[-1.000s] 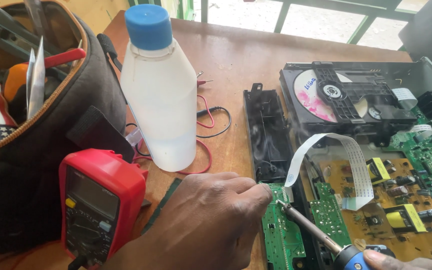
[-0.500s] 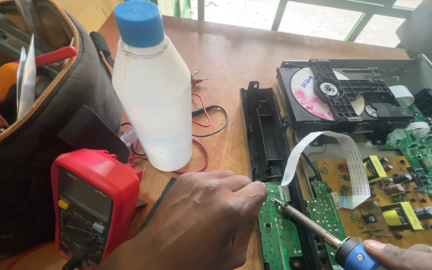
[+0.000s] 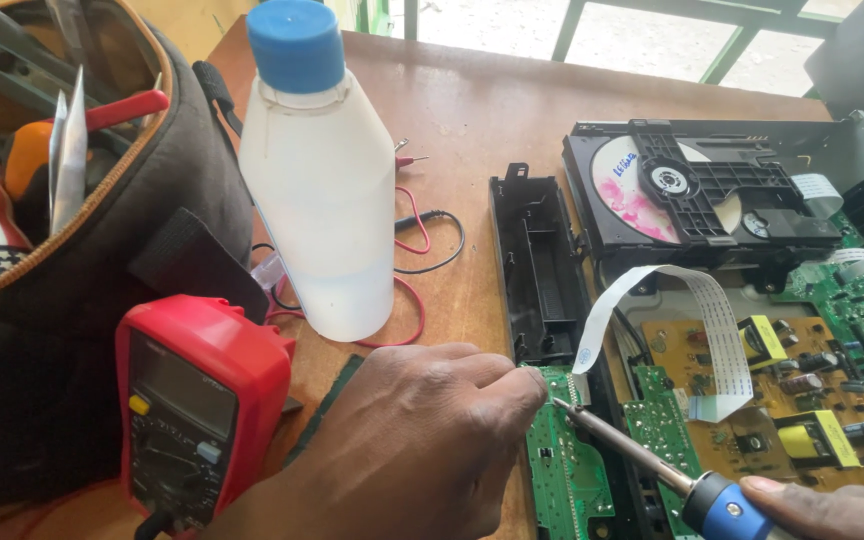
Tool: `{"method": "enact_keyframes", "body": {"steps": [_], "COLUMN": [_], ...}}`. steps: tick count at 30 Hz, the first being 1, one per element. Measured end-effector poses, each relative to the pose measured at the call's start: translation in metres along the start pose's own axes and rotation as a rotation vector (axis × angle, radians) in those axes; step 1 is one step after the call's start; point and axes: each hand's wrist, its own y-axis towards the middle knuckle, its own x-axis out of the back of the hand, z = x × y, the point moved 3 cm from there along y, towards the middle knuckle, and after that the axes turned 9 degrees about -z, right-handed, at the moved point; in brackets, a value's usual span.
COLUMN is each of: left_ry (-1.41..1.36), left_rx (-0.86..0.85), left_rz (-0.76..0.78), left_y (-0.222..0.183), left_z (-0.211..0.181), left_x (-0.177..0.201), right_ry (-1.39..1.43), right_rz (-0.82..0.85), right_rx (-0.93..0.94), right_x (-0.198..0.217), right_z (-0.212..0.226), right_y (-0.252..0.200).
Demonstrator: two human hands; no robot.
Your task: Repairing and cleaning an electronic circuit board using a soldering iron, cleaning fluid, and a brush.
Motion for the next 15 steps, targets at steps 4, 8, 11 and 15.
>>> {"method": "enact_keyframes", "body": {"steps": [4, 8, 11, 15], "left_ry": [0.009, 0.011, 0.003, -0.002], "left_rx": [0.005, 0.009, 0.016, 0.013], "left_rz": [0.021, -0.002, 0.015, 0.018], "left_y": [-0.001, -0.002, -0.001, 0.000], "left_z": [0.000, 0.001, 0.001, 0.000], "left_x": [-0.001, -0.002, -0.002, -0.002], "right_ry": [-0.264, -0.059, 0.020, -0.562], "right_rz": [0.013, -0.025, -0.031, 0.024], "right_rx": [0.138, 0.075, -0.034, 0.210], "right_x": [-0.032, -0.050, -0.059, -0.029], "right_z": [-0.002, 0.006, 0.003, -0.004], "right_y": [0.025, -0.035, -0.040, 0.032]}}
